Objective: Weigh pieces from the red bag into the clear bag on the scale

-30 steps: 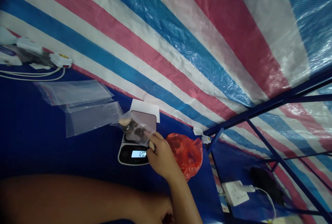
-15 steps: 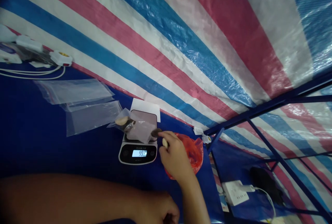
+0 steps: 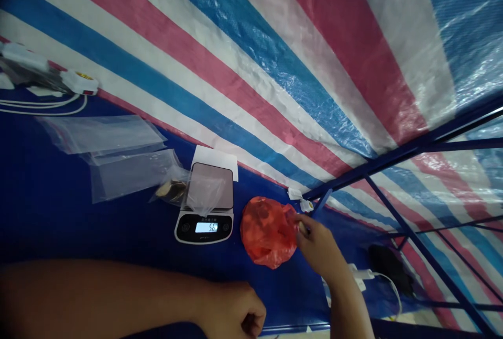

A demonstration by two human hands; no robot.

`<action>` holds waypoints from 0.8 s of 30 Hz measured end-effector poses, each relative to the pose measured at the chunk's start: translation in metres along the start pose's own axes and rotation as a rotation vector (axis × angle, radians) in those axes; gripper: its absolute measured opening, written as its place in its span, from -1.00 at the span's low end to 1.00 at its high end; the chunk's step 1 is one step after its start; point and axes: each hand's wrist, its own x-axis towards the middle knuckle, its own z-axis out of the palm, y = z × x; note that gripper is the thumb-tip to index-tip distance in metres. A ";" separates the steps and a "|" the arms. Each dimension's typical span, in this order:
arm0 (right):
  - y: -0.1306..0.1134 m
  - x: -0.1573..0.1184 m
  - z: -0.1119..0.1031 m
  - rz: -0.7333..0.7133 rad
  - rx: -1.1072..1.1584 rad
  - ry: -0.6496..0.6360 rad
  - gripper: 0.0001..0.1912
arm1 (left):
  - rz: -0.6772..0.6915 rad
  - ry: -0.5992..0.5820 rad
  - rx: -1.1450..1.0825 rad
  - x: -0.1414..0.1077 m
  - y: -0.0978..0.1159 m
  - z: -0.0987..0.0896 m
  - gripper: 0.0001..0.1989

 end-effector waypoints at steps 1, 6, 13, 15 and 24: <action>-0.001 -0.001 -0.002 0.019 0.013 0.064 -0.60 | -0.003 -0.006 0.001 0.000 0.000 0.000 -0.83; -0.047 -0.008 0.005 0.060 0.325 0.098 -0.66 | -0.010 -0.060 0.015 0.000 0.007 -0.005 -0.83; -0.143 0.033 0.070 -0.183 0.423 -0.107 -0.66 | 0.020 -0.119 0.047 -0.001 0.008 -0.009 -0.83; -0.149 0.044 0.080 -0.171 0.500 -0.186 -0.66 | 0.057 -0.138 0.063 0.002 0.004 -0.009 -0.84; -0.149 0.043 0.088 -0.199 0.554 -0.190 -0.66 | 0.159 -0.159 0.110 0.010 -0.003 -0.010 -0.78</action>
